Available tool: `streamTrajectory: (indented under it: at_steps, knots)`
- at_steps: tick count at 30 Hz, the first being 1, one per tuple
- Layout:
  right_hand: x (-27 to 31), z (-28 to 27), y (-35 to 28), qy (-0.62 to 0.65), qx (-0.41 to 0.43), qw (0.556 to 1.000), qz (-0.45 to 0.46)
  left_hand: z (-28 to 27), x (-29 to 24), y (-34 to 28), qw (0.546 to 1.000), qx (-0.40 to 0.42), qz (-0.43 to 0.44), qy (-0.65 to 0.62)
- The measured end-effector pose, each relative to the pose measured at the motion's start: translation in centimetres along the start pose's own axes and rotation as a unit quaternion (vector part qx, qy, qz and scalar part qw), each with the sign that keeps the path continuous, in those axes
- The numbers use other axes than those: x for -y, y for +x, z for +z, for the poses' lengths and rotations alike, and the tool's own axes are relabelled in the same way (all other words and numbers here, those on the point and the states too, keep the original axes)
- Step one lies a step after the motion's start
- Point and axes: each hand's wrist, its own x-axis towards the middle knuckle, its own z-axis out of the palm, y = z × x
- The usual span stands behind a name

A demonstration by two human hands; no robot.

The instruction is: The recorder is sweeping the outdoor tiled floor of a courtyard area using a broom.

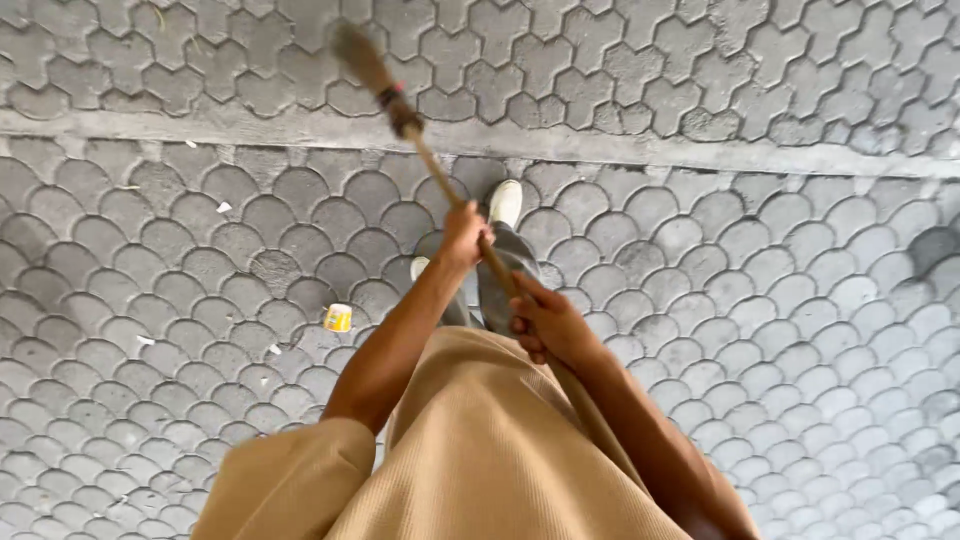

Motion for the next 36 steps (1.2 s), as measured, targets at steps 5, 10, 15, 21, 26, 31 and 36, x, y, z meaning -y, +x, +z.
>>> streamTrajectory:
  at_steps: [5, 10, 15, 21, 26, 31, 36]
  knots:
    - [7.0, -6.9, -4.4, 0.016, -0.101, 0.994, -0.048, 18.7, 1.9, -1.4, 0.991, 0.121, 0.017, 0.048]
    - [9.2, -9.6, 0.4, -0.017, -0.127, 0.99, -0.052, 22.5, 2.2, 3.3, 0.986, 0.161, 0.015, 0.036]
    - [2.0, -6.3, 9.5, 0.002, -0.011, 0.998, 0.061, 4.6, 1.8, 8.1, 0.978, 0.03, 0.038, 0.203]
    - [2.9, 1.4, 10.8, -0.138, 0.098, 0.986, 0.017, -6.8, -5.0, 4.4, 0.983, -0.137, 0.018, -0.12]
    - [6.5, -0.7, 7.4, -0.073, 0.091, 0.993, -0.012, -0.8, -7.4, 2.6, 0.993, -0.076, 0.06, -0.071]
    - [12.3, -4.4, 2.6, -0.101, -0.053, 0.992, -0.05, 15.5, -5.7, 3.1, 0.994, 0.085, 0.019, -0.068]
    - [14.2, -4.7, 2.7, -0.133, -0.13, 0.98, -0.066, 19.9, -5.6, 2.6, 0.98, 0.188, -0.039, -0.045]
